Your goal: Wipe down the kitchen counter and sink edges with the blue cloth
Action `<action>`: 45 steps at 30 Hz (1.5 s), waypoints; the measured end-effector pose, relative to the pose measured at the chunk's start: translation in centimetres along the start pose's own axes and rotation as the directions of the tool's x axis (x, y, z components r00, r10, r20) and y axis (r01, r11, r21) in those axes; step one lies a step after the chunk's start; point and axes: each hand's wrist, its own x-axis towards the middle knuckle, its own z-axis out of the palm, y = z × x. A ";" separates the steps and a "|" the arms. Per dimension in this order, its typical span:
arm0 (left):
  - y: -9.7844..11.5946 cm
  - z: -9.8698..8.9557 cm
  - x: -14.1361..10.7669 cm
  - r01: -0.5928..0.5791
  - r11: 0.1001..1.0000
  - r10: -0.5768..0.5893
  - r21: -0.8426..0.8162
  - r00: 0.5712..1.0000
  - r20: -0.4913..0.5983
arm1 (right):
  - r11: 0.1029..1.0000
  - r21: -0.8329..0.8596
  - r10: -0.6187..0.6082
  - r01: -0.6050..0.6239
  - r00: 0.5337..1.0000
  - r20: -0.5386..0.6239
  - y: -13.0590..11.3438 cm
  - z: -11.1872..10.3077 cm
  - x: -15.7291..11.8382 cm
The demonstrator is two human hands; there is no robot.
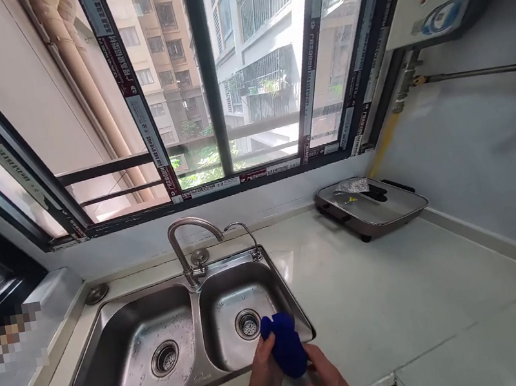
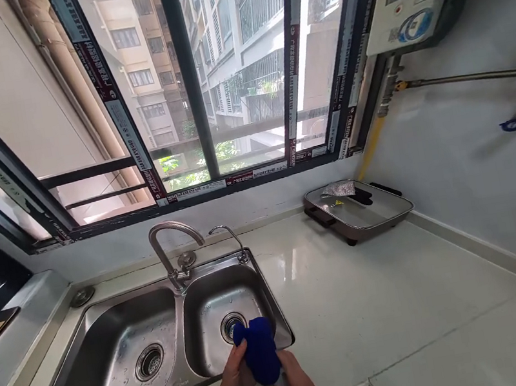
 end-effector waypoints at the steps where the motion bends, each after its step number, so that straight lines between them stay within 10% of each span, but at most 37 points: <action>1: 0.0 0.5 0.1 -0.007 1.000 0.007 0.028 1.000 0.016 | 0.998 -0.044 -0.038 0.039 0.999 0.008 0.4 -0.3 0.2; 6: 2.2 1.9 1.1 -0.097 0.917 0.039 0.386 0.987 0.156 | 0.916 -0.328 -0.261 0.230 0.964 -0.055 2.8 -4.5 1.1; 12: 6.8 3.2 1.8 -0.437 0.325 0.319 0.838 0.885 0.338 | 0.913 -0.394 -0.214 0.105 0.946 -0.243 1.2 -9.6 1.8; 16: 8.0 4.1 2.0 -0.507 0.135 0.370 0.851 0.823 0.431 | 0.944 -0.325 -0.051 -0.053 0.951 -0.304 -1.2 -10.8 2.2; 21: 8.9 4.7 2.2 -0.491 0.178 0.276 0.853 0.857 0.435 | 0.956 -0.294 -0.023 -0.023 0.988 -0.151 -3.2 -11.0 2.7; 29: 10.6 4.6 1.8 -0.413 -0.038 0.264 0.910 0.874 0.408 | 0.932 -0.360 -0.088 0.034 0.987 -0.134 -0.1 -10.7 2.7; 35: 9.5 5.7 4.7 -0.450 0.041 0.230 0.892 0.873 0.430 | 0.965 -0.264 0.001 -0.011 0.999 -0.037 -0.3 -13.2 3.6; 40: 7.9 11.3 9.9 -0.575 0.143 0.272 0.806 0.806 0.526 | 0.908 -0.416 -0.108 -0.057 0.926 -0.362 -0.7 -18.7 5.9; 45: 5.2 13.7 12.9 -0.767 0.112 0.254 0.632 0.637 0.727 | 0.811 -0.572 -0.251 -0.125 0.809 -0.532 -0.7 -22.6 4.9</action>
